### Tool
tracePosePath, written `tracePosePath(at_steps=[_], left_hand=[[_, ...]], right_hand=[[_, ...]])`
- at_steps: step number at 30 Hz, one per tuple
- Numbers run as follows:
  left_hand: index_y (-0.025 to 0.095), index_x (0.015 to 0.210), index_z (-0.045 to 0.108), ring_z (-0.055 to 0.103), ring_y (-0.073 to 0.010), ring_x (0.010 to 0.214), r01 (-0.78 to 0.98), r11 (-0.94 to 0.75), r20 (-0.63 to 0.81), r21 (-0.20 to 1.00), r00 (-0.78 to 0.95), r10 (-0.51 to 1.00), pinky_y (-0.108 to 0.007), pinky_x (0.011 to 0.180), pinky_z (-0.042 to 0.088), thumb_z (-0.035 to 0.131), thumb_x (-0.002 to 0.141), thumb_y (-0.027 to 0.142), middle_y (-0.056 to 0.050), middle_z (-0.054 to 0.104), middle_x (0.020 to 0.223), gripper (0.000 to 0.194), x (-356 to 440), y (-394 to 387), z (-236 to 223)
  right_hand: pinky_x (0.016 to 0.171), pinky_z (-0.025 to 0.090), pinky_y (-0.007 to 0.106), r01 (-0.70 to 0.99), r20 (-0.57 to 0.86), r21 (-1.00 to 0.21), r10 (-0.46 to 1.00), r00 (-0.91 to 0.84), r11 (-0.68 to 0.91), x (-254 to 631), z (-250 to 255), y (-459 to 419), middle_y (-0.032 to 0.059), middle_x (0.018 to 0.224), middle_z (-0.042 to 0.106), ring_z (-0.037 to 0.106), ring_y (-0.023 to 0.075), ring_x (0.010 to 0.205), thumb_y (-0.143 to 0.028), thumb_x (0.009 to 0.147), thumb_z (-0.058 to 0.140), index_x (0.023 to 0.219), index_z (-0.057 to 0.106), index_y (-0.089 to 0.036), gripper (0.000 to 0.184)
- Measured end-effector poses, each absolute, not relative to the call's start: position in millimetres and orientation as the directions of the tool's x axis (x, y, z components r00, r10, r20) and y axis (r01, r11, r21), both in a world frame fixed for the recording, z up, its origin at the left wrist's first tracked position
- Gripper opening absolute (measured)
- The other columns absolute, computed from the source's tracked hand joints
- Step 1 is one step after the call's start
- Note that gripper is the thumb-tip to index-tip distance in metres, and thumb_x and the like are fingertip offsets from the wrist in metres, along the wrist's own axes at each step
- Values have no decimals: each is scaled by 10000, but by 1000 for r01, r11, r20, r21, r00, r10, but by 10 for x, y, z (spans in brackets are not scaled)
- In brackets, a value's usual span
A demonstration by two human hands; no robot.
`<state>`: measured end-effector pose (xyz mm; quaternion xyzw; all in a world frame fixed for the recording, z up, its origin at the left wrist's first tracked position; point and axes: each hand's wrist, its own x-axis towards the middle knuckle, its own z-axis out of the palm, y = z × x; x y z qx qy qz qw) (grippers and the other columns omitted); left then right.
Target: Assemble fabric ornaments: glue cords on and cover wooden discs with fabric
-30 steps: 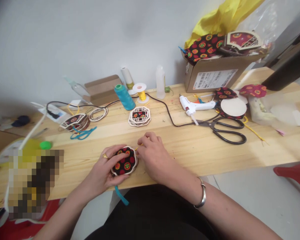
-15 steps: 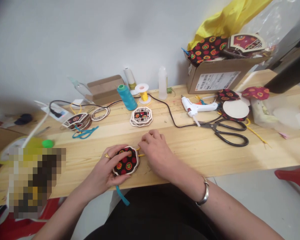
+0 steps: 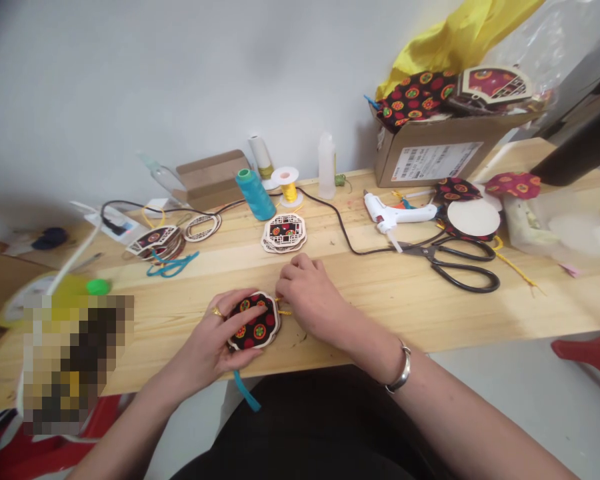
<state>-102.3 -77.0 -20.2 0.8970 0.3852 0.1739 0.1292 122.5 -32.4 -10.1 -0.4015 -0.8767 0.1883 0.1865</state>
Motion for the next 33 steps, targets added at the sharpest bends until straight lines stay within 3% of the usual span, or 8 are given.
tracePosePath(at_steps=[14,33], left_hand=[[227,1336,432,379,-300,1238,646,-678,194,350,658,727,-481,1021,387,652,814,264,-140,379,1376,568,-1034,-761,-219],[219,1314,483,361,-312,1240,669,-678,150,303,669,728,-497,1011,393,641,814,243,-142,359,1373,525,-1010,-768,-192]], right_hand=[[769,260,349,572,167,-264,621,-766,777,1273,-2,-260,52,872,630,425,222,988,-188,898,562,823,649,-164,117],[724,242,339,549,226,-252,600,-767,797,1292,-49,-262,44,819,627,423,211,953,-214,899,578,809,653,-169,126]])
